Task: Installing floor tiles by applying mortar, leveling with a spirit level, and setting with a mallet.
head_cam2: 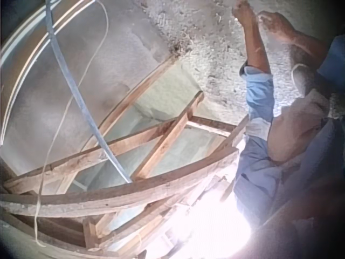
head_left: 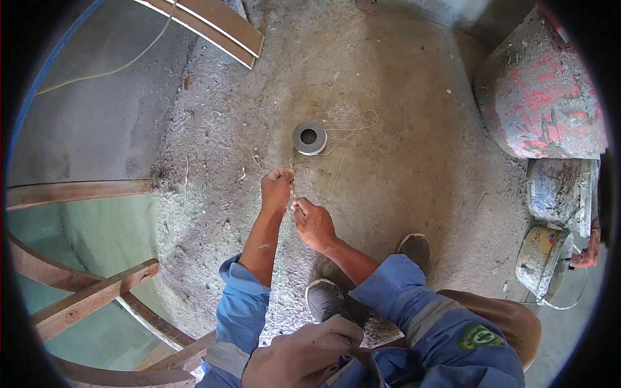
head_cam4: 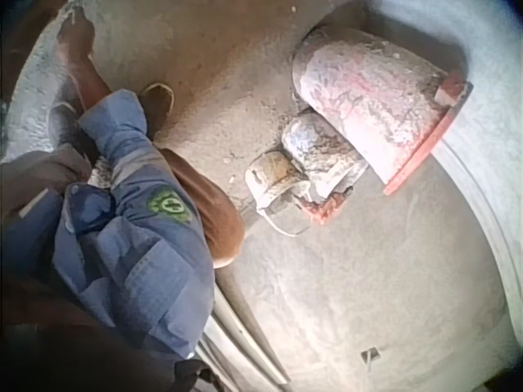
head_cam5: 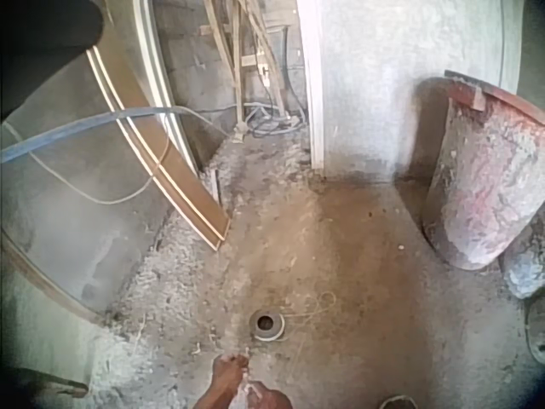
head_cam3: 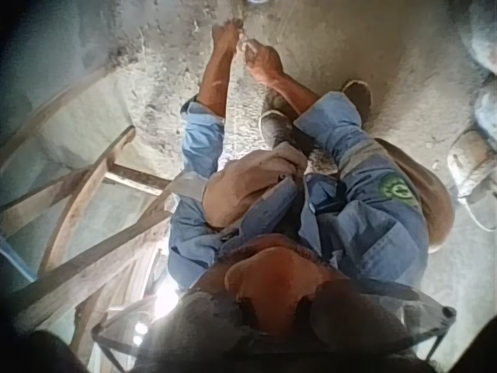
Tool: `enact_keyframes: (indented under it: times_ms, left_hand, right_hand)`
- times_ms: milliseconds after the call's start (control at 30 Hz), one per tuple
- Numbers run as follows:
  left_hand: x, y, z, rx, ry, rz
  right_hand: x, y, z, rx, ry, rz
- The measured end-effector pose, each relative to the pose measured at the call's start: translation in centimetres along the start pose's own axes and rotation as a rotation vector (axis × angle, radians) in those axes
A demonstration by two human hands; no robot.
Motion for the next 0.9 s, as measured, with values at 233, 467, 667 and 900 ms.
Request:
enact_keyframes:
  times_ms: [233, 467, 667, 900]
  left_hand:
    - [0.0, -0.3, -0.2, -0.004, -0.015, 0.007]
    - [-0.4, -0.5, 0.0, -0.014, -0.027, 0.005]
    - [0.0, -1.3, -0.6, -0.033, 0.018, -0.007]
    - [0.0, -1.5, -0.8, -0.060, -0.013, 0.014]
  right_hand:
    - [-0.2, 0.2, 0.1, -0.006, 0.039, -0.019]
    - [-0.4, 0.2, 0.4, 0.062, 0.077, 0.041]
    - [-0.4, 0.3, 0.0, 0.001, 0.031, -0.056]
    - [-0.6, 0.5, 0.0, 0.039, 0.037, -0.016]
Point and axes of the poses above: each hand's wrist, its own y-axis away from the middle knuckle, its own x-axis out of the back of the hand, z = x × y, the point moved 3 cm from there along -y, towards the middle knuckle, and after that the axes turned 2 degrees about y, right-handed, at the moved point
